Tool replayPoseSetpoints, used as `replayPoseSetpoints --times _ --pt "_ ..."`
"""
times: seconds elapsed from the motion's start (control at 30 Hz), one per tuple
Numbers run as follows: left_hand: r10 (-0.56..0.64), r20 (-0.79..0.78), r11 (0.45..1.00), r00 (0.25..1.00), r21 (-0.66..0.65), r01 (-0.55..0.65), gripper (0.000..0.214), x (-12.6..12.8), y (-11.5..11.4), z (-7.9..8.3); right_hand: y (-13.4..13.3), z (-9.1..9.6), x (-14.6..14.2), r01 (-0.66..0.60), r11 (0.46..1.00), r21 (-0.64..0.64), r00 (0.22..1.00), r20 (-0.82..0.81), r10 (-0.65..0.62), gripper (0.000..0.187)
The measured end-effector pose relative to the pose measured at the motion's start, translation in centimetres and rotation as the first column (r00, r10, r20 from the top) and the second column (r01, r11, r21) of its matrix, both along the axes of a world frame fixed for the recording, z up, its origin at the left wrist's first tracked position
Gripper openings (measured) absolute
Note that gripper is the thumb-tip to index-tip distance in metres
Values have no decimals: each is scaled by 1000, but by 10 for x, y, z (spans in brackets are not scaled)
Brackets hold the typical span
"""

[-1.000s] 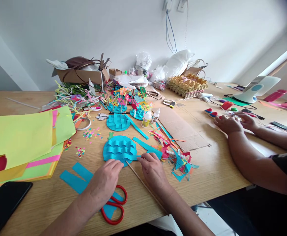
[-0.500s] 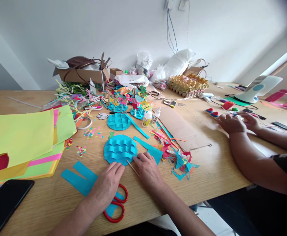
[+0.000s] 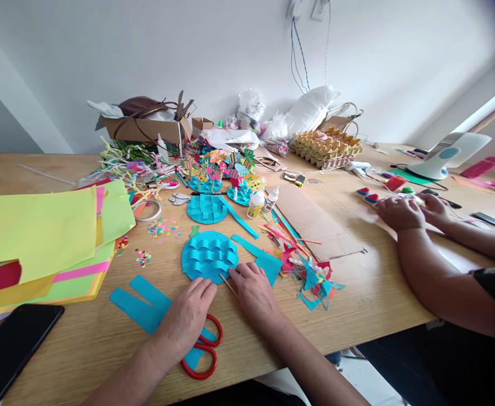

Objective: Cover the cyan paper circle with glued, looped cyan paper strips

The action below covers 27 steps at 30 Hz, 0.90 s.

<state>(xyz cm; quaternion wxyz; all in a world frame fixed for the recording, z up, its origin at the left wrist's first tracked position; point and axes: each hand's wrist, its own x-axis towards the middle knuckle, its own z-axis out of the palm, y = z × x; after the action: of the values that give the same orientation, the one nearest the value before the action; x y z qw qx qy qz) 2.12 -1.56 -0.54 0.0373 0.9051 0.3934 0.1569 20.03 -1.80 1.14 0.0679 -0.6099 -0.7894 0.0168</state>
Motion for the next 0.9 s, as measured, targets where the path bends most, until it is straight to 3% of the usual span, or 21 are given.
replayPoseSetpoints --times 0.17,0.3,0.43,0.6,0.77,0.9 --pt "-28 17 999 999 -28 29 47 -2 0 4 -16 17 10 82 997 -1 996 -36 -82 23" --pt "-65 113 997 991 -35 69 32 -9 10 19 -50 28 16 143 973 -179 989 -7 -147 10" --pt "-50 167 998 985 40 43 20 -13 32 34 -71 21 14 199 955 -221 980 50 -193 7" --pt "-56 148 998 987 29 52 22 -16 54 33 -73 6 15 218 963 -158 976 65 -210 14" --pt "-105 199 994 974 57 96 19 -17 57 24 -82 6 23 130 990 -50 971 -198 -137 14" --pt "-122 225 992 967 50 114 20 -13 57 22 -80 7 11 138 990 -11 879 -459 -128 16"
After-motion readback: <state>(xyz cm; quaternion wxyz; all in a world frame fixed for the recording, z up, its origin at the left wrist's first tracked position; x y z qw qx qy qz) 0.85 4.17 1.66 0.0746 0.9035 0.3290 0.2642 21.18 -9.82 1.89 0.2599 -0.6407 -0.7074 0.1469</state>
